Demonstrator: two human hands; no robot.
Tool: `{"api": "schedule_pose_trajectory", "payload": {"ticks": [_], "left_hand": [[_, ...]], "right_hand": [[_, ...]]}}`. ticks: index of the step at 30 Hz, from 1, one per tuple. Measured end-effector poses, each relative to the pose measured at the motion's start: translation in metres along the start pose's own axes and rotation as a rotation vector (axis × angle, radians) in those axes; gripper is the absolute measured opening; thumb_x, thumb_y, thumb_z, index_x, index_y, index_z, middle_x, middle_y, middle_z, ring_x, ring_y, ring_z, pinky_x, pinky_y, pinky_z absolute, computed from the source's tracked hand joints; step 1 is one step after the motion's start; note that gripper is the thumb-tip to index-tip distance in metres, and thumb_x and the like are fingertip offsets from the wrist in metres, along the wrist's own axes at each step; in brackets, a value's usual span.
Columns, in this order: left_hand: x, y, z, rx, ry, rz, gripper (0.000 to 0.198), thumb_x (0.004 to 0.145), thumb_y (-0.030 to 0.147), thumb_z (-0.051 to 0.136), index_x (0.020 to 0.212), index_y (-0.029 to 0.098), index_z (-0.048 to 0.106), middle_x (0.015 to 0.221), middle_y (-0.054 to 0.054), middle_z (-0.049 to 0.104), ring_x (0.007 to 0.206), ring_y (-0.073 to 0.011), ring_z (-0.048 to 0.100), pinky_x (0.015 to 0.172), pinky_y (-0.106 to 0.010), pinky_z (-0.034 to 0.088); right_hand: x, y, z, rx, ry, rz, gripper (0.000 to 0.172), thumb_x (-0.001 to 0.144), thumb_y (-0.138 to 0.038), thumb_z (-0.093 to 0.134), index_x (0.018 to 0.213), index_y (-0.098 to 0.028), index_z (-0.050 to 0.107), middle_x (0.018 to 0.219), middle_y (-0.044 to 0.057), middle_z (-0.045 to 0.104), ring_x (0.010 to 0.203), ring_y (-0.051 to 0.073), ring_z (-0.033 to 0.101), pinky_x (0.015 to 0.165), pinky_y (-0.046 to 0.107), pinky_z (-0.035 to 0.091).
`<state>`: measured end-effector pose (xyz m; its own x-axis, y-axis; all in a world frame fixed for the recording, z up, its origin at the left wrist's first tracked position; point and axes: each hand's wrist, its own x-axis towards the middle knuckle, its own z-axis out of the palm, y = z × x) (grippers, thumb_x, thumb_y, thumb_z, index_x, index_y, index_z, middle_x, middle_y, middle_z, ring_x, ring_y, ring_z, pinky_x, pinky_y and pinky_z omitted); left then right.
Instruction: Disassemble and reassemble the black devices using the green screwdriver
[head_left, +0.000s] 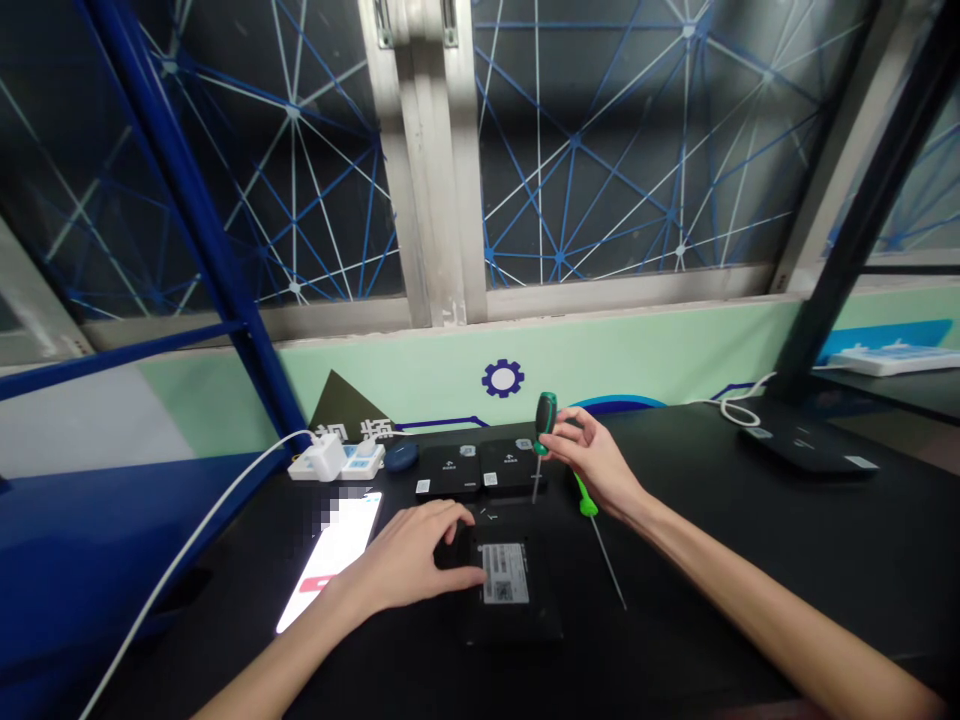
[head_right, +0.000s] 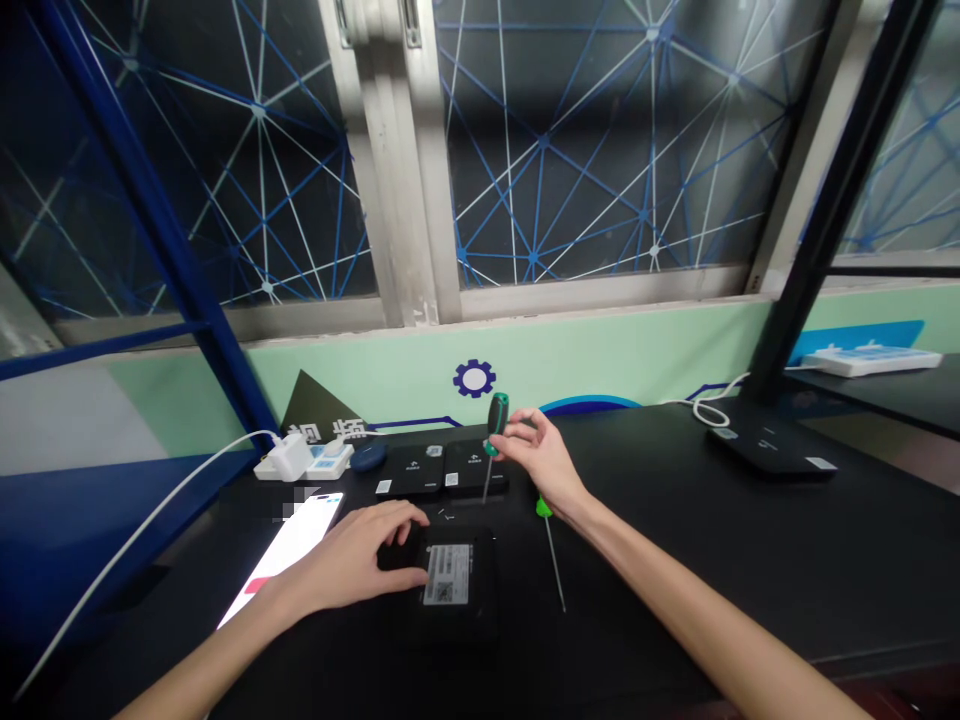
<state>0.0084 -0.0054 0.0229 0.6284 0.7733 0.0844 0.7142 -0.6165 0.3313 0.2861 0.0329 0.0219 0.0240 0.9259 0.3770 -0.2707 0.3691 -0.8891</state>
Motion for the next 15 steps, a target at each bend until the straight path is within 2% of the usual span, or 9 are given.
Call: {"api": "schedule_pose_trajectory", "payload": {"ticks": [3,6,10,15], "left_hand": [[-0.002,0.0013,-0.0014,-0.015,0.014,0.091,0.071,0.07,0.066,0.073,0.129,0.029,0.057,0.121,-0.005,0.06,0.11,-0.0293,0.058,0.093,-0.039,0.045],[-0.0053,0.0037,-0.0016,-0.033,-0.049,0.173,0.093,0.061,0.064,0.08,0.142,0.032,0.047,0.141,-0.006,0.05,0.127,-0.0346,0.047,0.107,-0.045,0.037],[-0.0076,0.0058,0.0003,-0.024,-0.084,0.185,0.102,0.059,0.071,0.078,0.146,0.031,0.043,0.145,-0.007,0.046,0.13,-0.0374,0.044,0.11,-0.049,0.034],[-0.0063,0.0026,0.0023,-0.038,-0.076,0.173,0.098,0.064,0.071,0.075,0.147,0.032,0.042,0.148,-0.007,0.045,0.132,-0.0374,0.043,0.111,-0.05,0.033]], "right_hand": [[-0.0002,0.0001,0.0003,-0.058,-0.047,0.007,0.045,0.067,-0.029,0.083,0.105,-0.02,0.058,0.089,0.002,0.069,0.077,0.017,0.066,0.073,0.031,0.056],[-0.001,-0.0021,0.0001,-0.172,-0.075,0.009,0.036,0.068,-0.029,0.081,0.098,-0.018,0.064,0.097,0.006,0.071,0.081,0.019,0.067,0.079,0.033,0.055],[-0.0017,-0.0035,-0.0001,-0.21,-0.096,-0.023,0.035,0.069,-0.029,0.081,0.097,-0.019,0.063,0.086,0.003,0.07,0.078,0.019,0.068,0.081,0.036,0.055],[-0.0025,-0.0019,0.0015,-0.266,-0.142,-0.001,0.04,0.067,-0.033,0.082,0.098,-0.019,0.06,0.077,0.001,0.068,0.073,0.02,0.069,0.078,0.038,0.056]]}}
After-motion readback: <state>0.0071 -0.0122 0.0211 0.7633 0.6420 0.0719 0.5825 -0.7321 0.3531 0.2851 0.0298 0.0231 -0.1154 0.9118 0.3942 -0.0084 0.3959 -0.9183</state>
